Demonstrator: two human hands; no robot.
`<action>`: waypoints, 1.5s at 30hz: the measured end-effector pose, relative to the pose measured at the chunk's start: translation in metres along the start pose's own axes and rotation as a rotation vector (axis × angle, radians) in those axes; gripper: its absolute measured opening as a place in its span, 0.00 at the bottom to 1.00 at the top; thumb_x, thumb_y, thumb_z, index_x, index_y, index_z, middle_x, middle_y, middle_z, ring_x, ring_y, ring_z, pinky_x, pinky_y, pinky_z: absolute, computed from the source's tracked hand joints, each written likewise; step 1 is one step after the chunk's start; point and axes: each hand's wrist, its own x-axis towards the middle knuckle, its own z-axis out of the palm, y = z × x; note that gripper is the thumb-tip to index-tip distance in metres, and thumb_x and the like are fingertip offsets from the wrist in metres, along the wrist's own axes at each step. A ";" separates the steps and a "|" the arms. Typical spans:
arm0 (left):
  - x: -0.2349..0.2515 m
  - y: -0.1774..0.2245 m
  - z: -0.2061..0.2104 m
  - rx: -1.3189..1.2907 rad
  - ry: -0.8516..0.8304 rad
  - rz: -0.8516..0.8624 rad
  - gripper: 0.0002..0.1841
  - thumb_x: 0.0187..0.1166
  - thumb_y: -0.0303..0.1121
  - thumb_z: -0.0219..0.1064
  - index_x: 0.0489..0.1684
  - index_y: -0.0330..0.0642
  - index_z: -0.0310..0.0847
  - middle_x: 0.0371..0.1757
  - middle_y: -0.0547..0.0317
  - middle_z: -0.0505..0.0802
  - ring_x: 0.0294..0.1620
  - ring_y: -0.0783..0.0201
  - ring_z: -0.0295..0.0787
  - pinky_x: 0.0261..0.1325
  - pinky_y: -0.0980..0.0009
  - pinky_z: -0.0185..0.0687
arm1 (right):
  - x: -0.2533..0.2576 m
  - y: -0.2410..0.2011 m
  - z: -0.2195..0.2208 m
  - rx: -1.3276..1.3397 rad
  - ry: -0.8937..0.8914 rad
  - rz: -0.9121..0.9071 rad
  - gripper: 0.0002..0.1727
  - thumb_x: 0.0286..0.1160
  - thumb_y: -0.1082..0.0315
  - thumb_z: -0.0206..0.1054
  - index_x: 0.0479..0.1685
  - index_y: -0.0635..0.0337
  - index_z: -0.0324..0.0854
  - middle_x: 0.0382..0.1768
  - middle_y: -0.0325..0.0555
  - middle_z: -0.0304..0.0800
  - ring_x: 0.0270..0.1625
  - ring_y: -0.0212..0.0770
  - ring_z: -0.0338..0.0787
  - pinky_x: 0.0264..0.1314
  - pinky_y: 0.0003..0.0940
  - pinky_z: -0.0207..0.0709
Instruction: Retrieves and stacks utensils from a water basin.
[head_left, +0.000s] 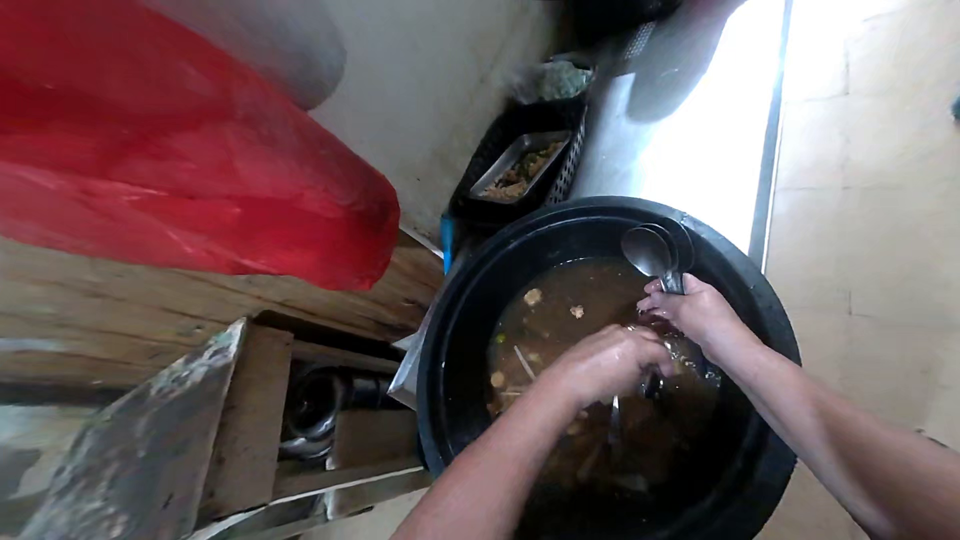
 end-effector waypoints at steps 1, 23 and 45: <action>-0.007 -0.001 -0.012 -0.045 0.058 -0.064 0.11 0.79 0.19 0.65 0.48 0.41 0.93 0.57 0.51 0.95 0.63 0.55 0.90 0.69 0.52 0.84 | 0.000 0.000 0.000 0.006 -0.021 0.038 0.12 0.89 0.69 0.59 0.64 0.61 0.79 0.48 0.47 0.94 0.45 0.38 0.93 0.50 0.38 0.86; 0.008 -0.043 0.046 -0.084 0.080 -0.900 0.18 0.86 0.45 0.65 0.66 0.47 0.87 0.72 0.50 0.85 0.76 0.49 0.79 0.77 0.44 0.72 | 0.000 0.003 -0.002 0.038 -0.032 0.122 0.12 0.86 0.64 0.65 0.61 0.57 0.80 0.24 0.39 0.75 0.18 0.31 0.73 0.22 0.26 0.72; 0.047 0.013 0.079 0.179 -0.201 -0.402 0.13 0.86 0.31 0.60 0.59 0.38 0.88 0.70 0.51 0.88 0.74 0.51 0.80 0.83 0.53 0.68 | -0.003 0.005 0.001 -0.081 0.203 -0.234 0.12 0.88 0.71 0.61 0.62 0.64 0.80 0.45 0.45 0.95 0.41 0.33 0.95 0.49 0.32 0.89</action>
